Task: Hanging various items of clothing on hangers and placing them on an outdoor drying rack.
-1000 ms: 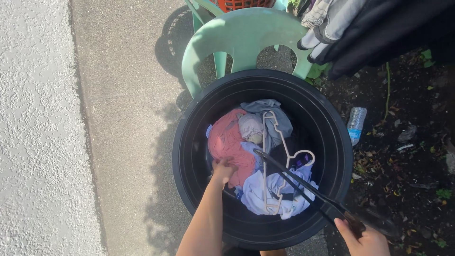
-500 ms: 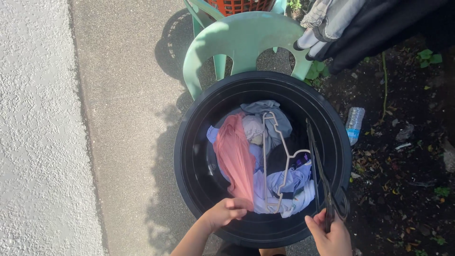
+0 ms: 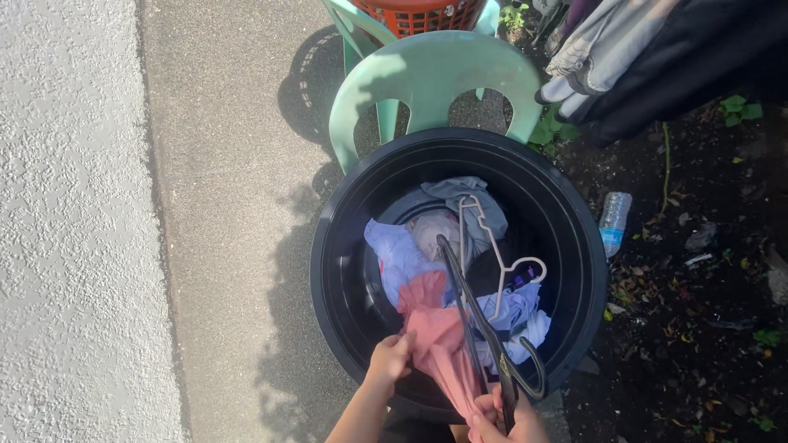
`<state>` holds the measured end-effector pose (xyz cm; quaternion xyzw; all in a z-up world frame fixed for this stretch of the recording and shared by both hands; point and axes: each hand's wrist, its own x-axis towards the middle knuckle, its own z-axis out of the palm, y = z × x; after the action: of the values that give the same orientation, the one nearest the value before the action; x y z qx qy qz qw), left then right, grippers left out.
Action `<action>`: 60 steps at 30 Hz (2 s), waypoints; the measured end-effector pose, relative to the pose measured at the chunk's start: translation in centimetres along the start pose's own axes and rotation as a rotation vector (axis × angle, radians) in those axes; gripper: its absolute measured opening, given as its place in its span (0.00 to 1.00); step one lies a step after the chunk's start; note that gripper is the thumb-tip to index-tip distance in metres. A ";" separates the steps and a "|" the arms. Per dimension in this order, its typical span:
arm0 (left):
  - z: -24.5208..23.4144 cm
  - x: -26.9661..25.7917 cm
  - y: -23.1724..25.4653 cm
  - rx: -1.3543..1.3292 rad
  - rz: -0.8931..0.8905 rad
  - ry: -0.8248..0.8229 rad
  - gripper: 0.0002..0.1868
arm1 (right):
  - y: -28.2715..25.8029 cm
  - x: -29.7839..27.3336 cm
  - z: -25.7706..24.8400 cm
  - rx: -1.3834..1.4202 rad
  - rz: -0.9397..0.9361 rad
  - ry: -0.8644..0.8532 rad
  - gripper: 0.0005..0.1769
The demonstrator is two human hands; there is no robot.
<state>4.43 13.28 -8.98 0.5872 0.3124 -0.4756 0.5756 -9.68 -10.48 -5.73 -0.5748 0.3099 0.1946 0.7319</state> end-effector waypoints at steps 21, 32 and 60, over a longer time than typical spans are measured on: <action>5.0 -25.6 18.0 -0.650 0.610 -0.712 0.48 | -26.4 -6.6 8.7 -0.450 -1.102 0.128 0.47; 5.5 -34.2 22.4 0.630 0.710 0.049 0.53 | -36.2 -7.2 7.9 -0.232 -1.037 -0.048 0.16; 2.2 -32.1 25.7 0.062 1.285 -0.170 0.37 | -43.6 -5.3 10.5 -0.102 -1.093 -0.243 0.15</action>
<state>16.18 13.31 30.43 0.6339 -0.1616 -0.0899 0.7509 16.78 -11.45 30.85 -0.6599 -0.1294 -0.1333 0.7280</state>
